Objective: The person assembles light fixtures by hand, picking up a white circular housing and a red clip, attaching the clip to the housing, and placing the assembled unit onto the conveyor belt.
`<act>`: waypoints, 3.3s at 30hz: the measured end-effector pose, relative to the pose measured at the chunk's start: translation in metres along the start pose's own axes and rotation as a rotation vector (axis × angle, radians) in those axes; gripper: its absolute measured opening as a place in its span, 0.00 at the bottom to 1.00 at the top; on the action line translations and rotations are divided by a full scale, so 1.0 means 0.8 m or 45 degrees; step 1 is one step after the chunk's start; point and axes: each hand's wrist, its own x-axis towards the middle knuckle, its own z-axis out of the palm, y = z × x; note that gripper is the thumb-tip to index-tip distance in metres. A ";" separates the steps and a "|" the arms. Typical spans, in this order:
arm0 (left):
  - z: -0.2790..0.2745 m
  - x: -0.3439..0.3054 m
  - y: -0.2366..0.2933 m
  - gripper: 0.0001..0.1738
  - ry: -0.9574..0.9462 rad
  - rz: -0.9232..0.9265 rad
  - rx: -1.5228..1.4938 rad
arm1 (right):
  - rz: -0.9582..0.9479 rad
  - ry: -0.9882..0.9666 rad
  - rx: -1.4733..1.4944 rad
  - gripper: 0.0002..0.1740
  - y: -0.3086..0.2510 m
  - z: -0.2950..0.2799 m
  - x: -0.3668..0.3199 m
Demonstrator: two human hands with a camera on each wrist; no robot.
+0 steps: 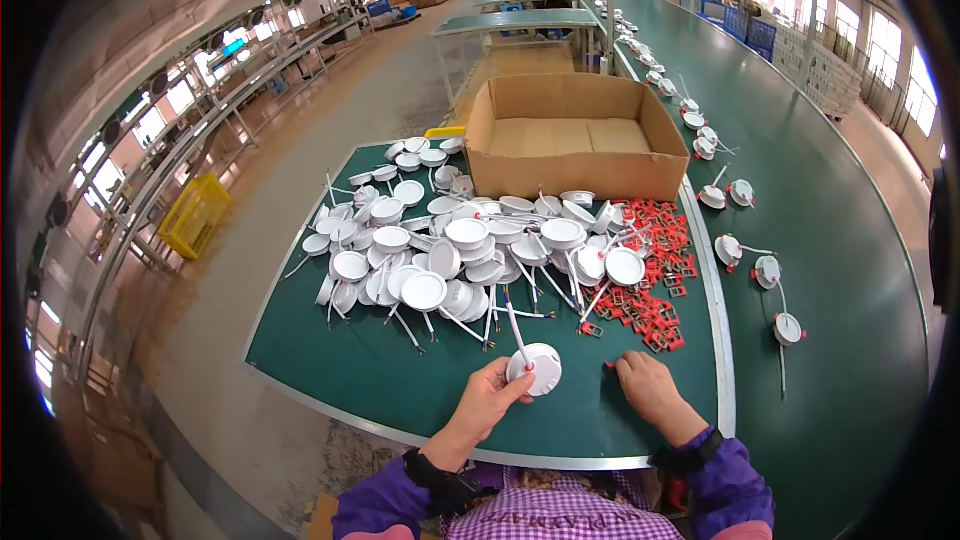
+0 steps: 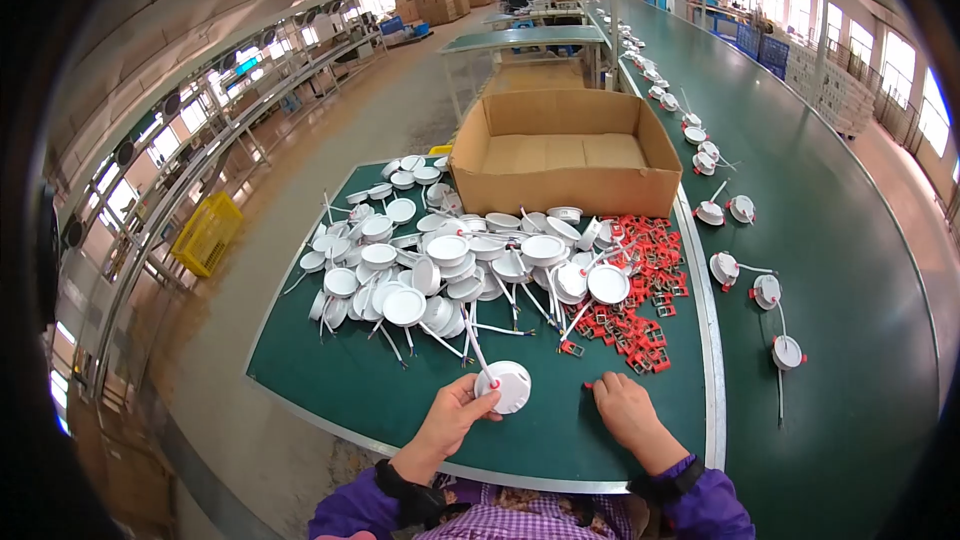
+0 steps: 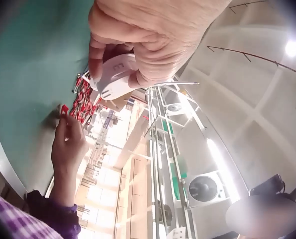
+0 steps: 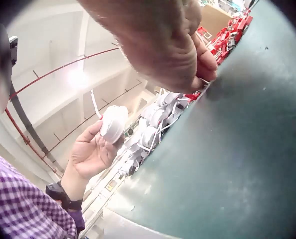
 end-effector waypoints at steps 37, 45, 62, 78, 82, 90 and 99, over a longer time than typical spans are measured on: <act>0.083 0.013 -0.003 0.17 -0.298 0.275 0.640 | 0.450 0.714 0.831 0.12 -0.061 -0.064 -0.023; 0.069 -0.013 -0.004 0.23 -0.451 -0.058 0.066 | 0.696 0.233 1.704 0.19 -0.065 -0.066 -0.035; 0.006 -0.014 0.027 0.21 -0.063 0.031 0.128 | 0.353 -0.026 0.361 0.12 0.004 -0.020 0.062; 0.002 -0.018 0.045 0.23 -0.201 -0.256 -0.372 | 0.644 0.096 1.394 0.03 0.019 -0.068 0.066; 0.017 -0.010 0.023 0.21 -0.189 -0.165 -0.137 | 0.478 0.054 1.432 0.05 -0.027 -0.091 0.062; 0.032 -0.011 0.033 0.16 -0.073 0.036 0.385 | 0.067 0.353 0.752 0.08 -0.094 -0.105 0.045; 0.050 -0.018 0.048 0.15 -0.092 0.119 0.692 | 0.076 0.170 0.546 0.15 -0.101 -0.106 0.030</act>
